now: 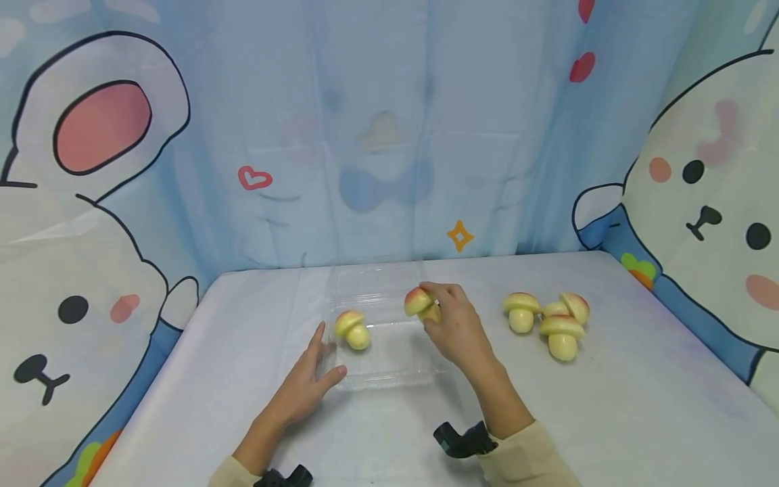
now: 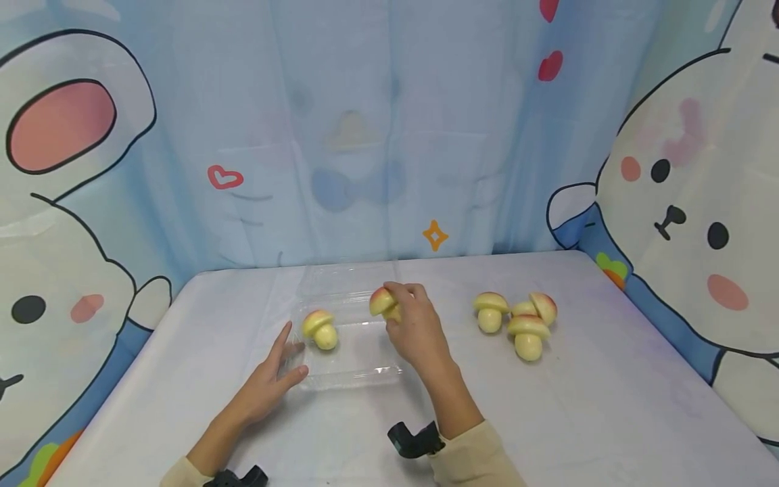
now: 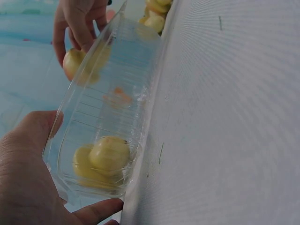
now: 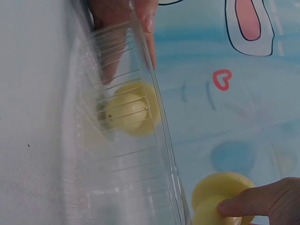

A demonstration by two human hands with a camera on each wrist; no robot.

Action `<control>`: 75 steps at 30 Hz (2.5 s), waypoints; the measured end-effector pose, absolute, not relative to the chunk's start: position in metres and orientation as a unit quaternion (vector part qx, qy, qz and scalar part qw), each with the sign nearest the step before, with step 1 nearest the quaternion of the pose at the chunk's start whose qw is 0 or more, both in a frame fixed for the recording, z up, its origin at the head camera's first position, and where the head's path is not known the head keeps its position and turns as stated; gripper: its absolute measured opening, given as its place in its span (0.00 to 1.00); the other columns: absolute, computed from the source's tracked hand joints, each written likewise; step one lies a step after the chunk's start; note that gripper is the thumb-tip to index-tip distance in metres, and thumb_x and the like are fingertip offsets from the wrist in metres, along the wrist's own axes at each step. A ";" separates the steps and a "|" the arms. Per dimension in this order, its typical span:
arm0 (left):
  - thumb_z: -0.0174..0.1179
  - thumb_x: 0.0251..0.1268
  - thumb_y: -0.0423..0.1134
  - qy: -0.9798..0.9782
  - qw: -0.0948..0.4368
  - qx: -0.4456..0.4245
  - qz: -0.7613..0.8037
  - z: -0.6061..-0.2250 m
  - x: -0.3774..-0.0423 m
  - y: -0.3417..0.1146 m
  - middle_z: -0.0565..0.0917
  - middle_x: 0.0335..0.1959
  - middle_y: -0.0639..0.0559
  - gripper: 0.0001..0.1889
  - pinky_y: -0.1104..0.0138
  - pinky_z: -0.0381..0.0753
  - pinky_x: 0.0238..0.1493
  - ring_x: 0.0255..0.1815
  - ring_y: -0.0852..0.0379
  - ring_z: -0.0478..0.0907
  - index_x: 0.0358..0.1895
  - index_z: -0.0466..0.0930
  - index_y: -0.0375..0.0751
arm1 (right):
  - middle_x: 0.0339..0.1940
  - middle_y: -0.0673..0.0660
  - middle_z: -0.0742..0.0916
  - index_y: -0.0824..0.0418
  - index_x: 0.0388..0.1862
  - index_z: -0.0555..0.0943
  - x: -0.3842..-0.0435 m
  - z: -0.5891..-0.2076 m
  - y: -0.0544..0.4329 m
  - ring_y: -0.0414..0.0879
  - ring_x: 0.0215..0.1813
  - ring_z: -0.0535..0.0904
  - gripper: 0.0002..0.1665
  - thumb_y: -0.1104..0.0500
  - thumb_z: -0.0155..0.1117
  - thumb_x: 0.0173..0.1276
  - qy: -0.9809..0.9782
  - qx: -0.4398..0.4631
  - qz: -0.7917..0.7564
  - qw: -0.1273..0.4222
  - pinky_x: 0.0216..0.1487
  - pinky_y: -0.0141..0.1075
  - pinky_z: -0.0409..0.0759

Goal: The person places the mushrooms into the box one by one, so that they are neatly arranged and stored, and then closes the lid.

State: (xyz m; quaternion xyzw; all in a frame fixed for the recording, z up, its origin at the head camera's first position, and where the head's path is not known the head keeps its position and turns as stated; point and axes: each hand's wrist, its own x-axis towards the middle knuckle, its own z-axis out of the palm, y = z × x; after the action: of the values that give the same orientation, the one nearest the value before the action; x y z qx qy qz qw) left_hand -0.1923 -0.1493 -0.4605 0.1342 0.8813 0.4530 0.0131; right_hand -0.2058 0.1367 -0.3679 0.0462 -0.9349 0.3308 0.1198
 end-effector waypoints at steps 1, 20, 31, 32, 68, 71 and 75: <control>0.59 0.75 0.54 0.881 0.012 0.135 0.453 -0.460 -0.192 -0.149 0.71 0.76 0.37 0.48 0.34 0.52 0.78 0.81 0.35 0.60 0.86 0.38 0.48 | 0.68 0.66 0.77 0.54 0.75 0.73 -0.206 -0.368 0.136 0.62 0.61 0.81 0.37 0.67 0.68 0.67 -0.935 0.047 0.331 0.119 0.56 0.54 0.83; 0.59 0.75 0.53 0.879 0.011 0.142 0.455 -0.461 -0.192 -0.150 0.72 0.75 0.36 0.48 0.34 0.53 0.78 0.81 0.35 0.61 0.86 0.39 0.46 | 0.68 0.65 0.78 0.54 0.74 0.74 -0.214 -0.372 0.119 0.61 0.60 0.81 0.37 0.68 0.68 0.66 -0.929 0.061 0.345 0.117 0.51 0.49 0.81; 0.59 0.75 0.54 0.882 0.008 0.140 0.450 -0.461 -0.192 -0.150 0.72 0.75 0.36 0.48 0.33 0.53 0.77 0.81 0.34 0.61 0.86 0.39 0.47 | 0.67 0.63 0.78 0.54 0.74 0.75 -0.218 -0.373 0.108 0.59 0.59 0.81 0.37 0.69 0.68 0.66 -0.931 0.072 0.346 0.095 0.53 0.50 0.82; 0.59 0.75 0.54 0.882 0.008 0.140 0.450 -0.461 -0.192 -0.150 0.72 0.75 0.36 0.48 0.33 0.54 0.77 0.81 0.34 0.61 0.86 0.39 0.46 | 0.67 0.63 0.78 0.54 0.73 0.75 -0.218 -0.374 0.107 0.59 0.58 0.82 0.37 0.70 0.68 0.65 -0.931 0.074 0.346 0.095 0.52 0.50 0.82; 0.60 0.73 0.55 0.883 0.010 0.129 0.451 -0.460 -0.192 -0.149 0.72 0.75 0.37 0.48 0.35 0.53 0.78 0.81 0.35 0.61 0.86 0.40 0.49 | 0.56 0.63 0.83 0.57 0.69 0.78 -0.237 -0.402 0.078 0.55 0.44 0.83 0.34 0.66 0.73 0.62 -0.960 0.093 0.257 0.060 0.45 0.49 0.83; 0.60 0.73 0.55 0.884 0.011 0.127 0.450 -0.459 -0.192 -0.149 0.73 0.75 0.38 0.49 0.35 0.54 0.78 0.81 0.36 0.61 0.86 0.39 0.50 | 0.56 0.64 0.83 0.57 0.69 0.78 -0.236 -0.402 0.078 0.56 0.44 0.83 0.34 0.66 0.73 0.62 -0.960 0.094 0.259 0.059 0.45 0.50 0.83; 0.59 0.74 0.55 0.883 0.011 0.130 0.450 -0.459 -0.192 -0.149 0.72 0.75 0.37 0.48 0.34 0.54 0.78 0.81 0.35 0.61 0.86 0.39 0.48 | 0.57 0.64 0.82 0.57 0.70 0.77 -0.235 -0.401 0.078 0.56 0.45 0.83 0.35 0.66 0.73 0.62 -0.960 0.094 0.260 0.051 0.47 0.51 0.83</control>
State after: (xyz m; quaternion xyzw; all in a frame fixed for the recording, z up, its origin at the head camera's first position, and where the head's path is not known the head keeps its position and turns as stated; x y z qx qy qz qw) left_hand -0.1922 -0.1492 -0.4594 0.1304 0.8833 0.4503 0.0113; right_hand -0.2353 0.0783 -0.4010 0.0935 -0.9598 0.2596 0.0505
